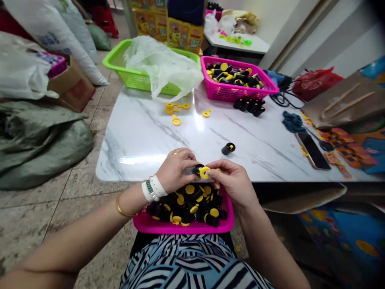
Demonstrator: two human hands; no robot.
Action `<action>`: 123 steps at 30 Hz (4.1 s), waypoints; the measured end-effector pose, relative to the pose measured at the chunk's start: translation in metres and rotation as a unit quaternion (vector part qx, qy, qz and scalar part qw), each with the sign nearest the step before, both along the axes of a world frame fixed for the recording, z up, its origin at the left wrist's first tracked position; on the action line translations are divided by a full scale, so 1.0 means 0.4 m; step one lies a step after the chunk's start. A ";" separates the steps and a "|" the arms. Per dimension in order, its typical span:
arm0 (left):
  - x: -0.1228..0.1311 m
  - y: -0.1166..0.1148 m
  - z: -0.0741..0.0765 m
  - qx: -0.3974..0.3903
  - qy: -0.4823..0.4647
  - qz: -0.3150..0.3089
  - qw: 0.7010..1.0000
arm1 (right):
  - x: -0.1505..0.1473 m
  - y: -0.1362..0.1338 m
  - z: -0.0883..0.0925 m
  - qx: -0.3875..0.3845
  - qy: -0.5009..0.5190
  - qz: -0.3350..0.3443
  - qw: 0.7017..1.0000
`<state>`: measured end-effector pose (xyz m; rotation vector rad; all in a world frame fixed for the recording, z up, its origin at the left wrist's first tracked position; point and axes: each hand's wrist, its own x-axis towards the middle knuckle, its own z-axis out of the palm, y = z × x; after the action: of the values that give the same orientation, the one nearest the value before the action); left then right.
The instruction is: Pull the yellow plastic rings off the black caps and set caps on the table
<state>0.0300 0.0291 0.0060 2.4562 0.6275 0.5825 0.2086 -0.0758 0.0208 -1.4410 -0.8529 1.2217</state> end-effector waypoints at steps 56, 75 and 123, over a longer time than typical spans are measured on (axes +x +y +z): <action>0.023 -0.049 0.068 -0.649 -0.035 0.072 0.756 | -0.028 0.055 -0.027 0.011 0.041 0.060 0.997; 0.035 -0.127 -0.008 -0.084 0.039 0.169 0.981 | -0.041 0.011 -0.038 0.049 -0.024 0.001 0.998; 0.127 -0.110 0.100 -0.377 -0.102 -0.031 0.920 | 0.001 -0.085 -0.043 0.128 0.129 -0.123 0.976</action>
<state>0.0806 -0.0150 0.0458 1.6594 0.5515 0.4492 0.2091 -0.1098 0.0035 -1.1151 -0.6078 1.0408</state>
